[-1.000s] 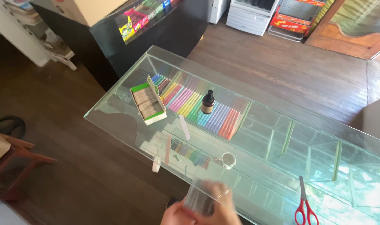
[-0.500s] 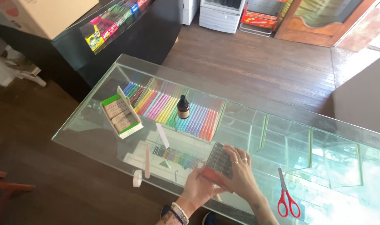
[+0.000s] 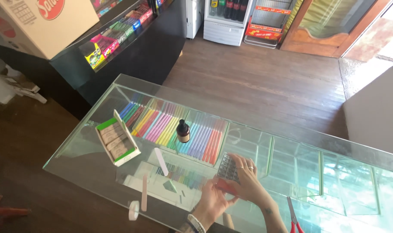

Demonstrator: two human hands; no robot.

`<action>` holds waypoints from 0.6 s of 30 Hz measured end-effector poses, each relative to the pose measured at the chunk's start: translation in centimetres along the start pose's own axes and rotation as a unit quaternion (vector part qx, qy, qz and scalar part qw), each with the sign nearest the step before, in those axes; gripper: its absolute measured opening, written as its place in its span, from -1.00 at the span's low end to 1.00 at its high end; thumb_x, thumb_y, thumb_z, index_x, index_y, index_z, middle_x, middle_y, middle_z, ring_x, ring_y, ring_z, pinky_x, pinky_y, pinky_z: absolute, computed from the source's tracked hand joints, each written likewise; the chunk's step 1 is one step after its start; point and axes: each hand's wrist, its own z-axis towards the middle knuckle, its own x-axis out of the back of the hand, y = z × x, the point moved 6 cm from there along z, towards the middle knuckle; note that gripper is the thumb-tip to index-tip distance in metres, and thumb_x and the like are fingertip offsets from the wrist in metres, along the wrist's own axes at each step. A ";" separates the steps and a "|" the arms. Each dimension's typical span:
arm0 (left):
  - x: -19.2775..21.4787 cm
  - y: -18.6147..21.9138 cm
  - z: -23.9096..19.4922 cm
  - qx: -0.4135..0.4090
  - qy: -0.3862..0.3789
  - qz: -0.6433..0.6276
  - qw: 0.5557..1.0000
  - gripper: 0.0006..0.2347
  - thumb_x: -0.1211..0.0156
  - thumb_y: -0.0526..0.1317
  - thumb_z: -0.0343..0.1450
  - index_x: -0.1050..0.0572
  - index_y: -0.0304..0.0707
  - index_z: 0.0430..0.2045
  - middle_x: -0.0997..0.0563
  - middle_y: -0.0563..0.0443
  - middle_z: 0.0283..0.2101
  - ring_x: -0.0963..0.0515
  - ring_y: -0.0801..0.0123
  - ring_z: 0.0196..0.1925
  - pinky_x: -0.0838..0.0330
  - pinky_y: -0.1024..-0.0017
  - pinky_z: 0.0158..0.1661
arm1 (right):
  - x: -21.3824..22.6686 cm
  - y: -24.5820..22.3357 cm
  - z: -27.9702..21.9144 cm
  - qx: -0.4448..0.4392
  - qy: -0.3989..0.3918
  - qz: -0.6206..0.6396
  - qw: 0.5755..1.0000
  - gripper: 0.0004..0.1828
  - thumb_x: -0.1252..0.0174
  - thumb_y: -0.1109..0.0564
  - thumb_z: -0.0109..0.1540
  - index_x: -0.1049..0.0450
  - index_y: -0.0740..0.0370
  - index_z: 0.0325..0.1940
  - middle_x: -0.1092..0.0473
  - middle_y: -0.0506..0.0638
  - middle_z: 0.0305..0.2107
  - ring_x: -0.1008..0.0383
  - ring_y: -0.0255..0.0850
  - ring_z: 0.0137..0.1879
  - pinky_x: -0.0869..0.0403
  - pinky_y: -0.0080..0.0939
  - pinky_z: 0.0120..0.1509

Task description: Folding and assembling small cardboard boxes on a glass counter

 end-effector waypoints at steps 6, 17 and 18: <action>-2.2 0.6 -1.0 -0.059 -0.005 0.024 0.998 -0.91 -0.10 -0.41 0.44 -0.55 -0.47 -0.39 -0.62 -0.22 -0.27 -0.57 0.09 -0.11 -0.58 0.06 0.05 | 0.9 0.0 1.1 -0.017 -0.023 0.058 0.998 -0.16 -0.10 0.11 0.24 -0.01 -0.12 0.60 -0.32 -0.03 0.15 -0.20 -0.15 0.45 0.44 0.17 0.77; 3.0 1.1 4.1 -0.104 0.079 0.330 0.935 -0.61 -0.49 -0.11 0.36 -0.73 -0.57 -0.13 -0.81 -0.37 -0.33 -0.83 0.09 -0.37 -0.79 0.32 -0.30 | -2.3 2.7 1.7 0.040 0.055 -0.060 0.996 -0.06 -0.07 0.34 0.19 0.03 0.07 0.66 0.11 0.21 0.61 0.35 0.09 0.74 0.45 0.35 0.74; 3.2 1.7 4.9 -0.145 0.095 0.358 0.917 -0.68 -0.48 -0.12 0.39 -0.73 -0.53 -0.25 -0.81 -0.32 -0.38 -0.82 0.16 -0.44 -0.79 0.37 -0.37 | -3.2 3.0 1.1 0.053 0.071 -0.148 0.985 -0.13 -0.05 0.43 0.14 -0.13 0.14 0.57 0.08 0.18 0.60 0.28 0.08 0.72 0.30 0.35 0.75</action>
